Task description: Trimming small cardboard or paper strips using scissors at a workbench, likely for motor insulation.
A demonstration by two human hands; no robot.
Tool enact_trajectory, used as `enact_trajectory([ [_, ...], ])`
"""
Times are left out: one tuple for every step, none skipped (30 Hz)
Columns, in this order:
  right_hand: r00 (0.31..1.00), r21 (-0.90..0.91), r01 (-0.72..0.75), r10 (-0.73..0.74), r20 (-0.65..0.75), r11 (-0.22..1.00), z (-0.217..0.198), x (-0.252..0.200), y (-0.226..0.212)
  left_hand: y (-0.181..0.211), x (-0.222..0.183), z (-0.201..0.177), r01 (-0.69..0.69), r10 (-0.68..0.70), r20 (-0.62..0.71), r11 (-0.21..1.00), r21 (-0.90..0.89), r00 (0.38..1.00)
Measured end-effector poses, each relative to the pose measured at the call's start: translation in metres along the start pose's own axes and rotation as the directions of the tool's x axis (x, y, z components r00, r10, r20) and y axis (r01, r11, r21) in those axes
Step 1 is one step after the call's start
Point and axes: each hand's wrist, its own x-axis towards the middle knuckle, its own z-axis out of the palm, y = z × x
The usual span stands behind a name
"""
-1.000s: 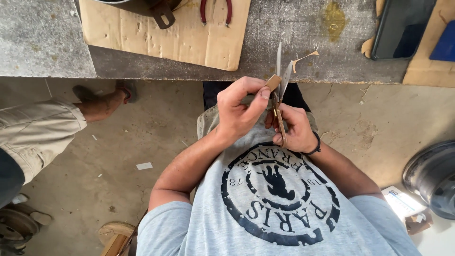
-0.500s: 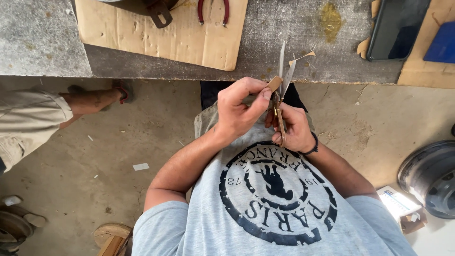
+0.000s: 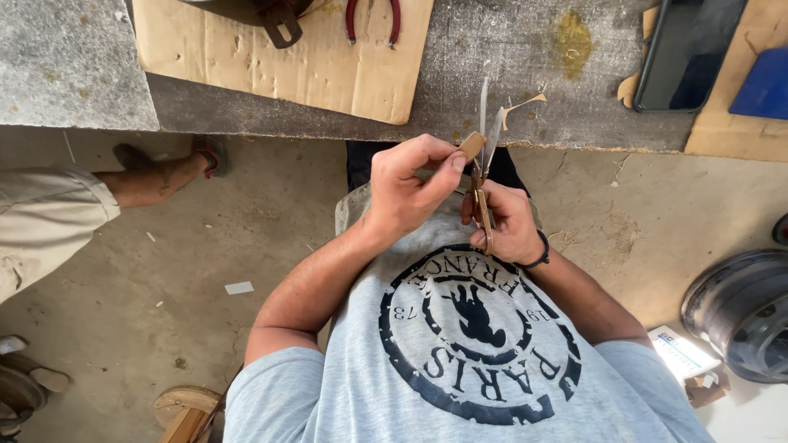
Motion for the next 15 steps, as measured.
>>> enact_trajectory([
  [1.0,-0.001,0.001,-0.001,0.001,1.0,0.0,0.001,0.0,0.002,0.002,-0.002,-0.001,0.001,-0.001,1.0,0.0,1.0],
  [1.0,0.004,0.008,-0.008,0.004,1.0,0.0,0.001,-0.001,0.004,0.003,-0.004,0.019,-0.019,0.02,1.0,-0.009,1.0],
  [1.0,0.009,0.015,-0.015,0.007,1.0,0.0,0.001,-0.001,0.006,0.005,-0.006,0.038,-0.038,0.042,0.999,-0.018,0.998],
  [1.0,0.008,0.016,-0.016,0.01,1.0,0.0,0.002,-0.001,0.008,0.006,-0.008,0.037,-0.036,0.039,0.999,-0.018,0.999],
  [1.0,0.014,0.013,-0.013,0.016,1.0,0.0,0.002,-0.002,0.01,0.008,-0.01,0.043,-0.042,0.048,0.999,-0.029,0.998],
  [1.0,0.019,0.011,-0.012,0.023,1.0,0.001,0.003,-0.002,0.013,0.009,-0.011,0.049,-0.047,0.055,0.998,-0.04,0.997],
  [1.0,0.019,0.013,-0.014,0.026,1.0,0.001,0.005,-0.002,0.014,0.012,-0.014,0.047,-0.045,0.052,0.998,-0.04,0.998],
  [1.0,0.019,0.007,-0.008,0.027,1.0,0.001,0.005,-0.003,0.016,0.014,-0.017,0.043,-0.04,0.065,0.998,-0.044,0.997],
  [1.0,0.019,0.001,-0.002,0.028,1.0,0.001,0.005,-0.004,0.018,0.015,-0.019,0.039,-0.035,0.077,0.998,-0.048,0.996],
  [0.999,0.018,0.003,-0.004,0.031,1.0,0.001,0.005,-0.003,0.019,0.016,-0.02,0.036,-0.032,0.073,0.998,-0.049,0.997],
  [0.999,0.023,-0.001,0.0,0.037,1.0,0.001,0.005,-0.002,0.021,0.017,-0.022,0.028,-0.026,0.079,0.999,-0.02,0.996],
  [0.999,0.026,-0.006,0.005,0.041,1.0,0.0,0.005,-0.001,0.022,0.018,-0.023,0.02,-0.02,0.087,1.0,0.007,0.996],
  [0.999,0.024,-0.005,0.004,0.044,1.0,-0.001,0.006,-0.001,0.023,0.02,-0.025,0.017,-0.018,0.084,1.0,0.005,0.996],
  [0.998,0.023,0.005,-0.006,0.056,1.0,-0.001,0.006,0.0,0.025,0.021,-0.027,0.015,-0.016,0.092,1.0,0.018,0.996],
  [0.998,0.022,0.014,-0.016,0.068,1.0,-0.002,0.006,0.0,0.026,0.022,-0.029,0.012,-0.015,0.101,0.999,0.031,0.995],
])
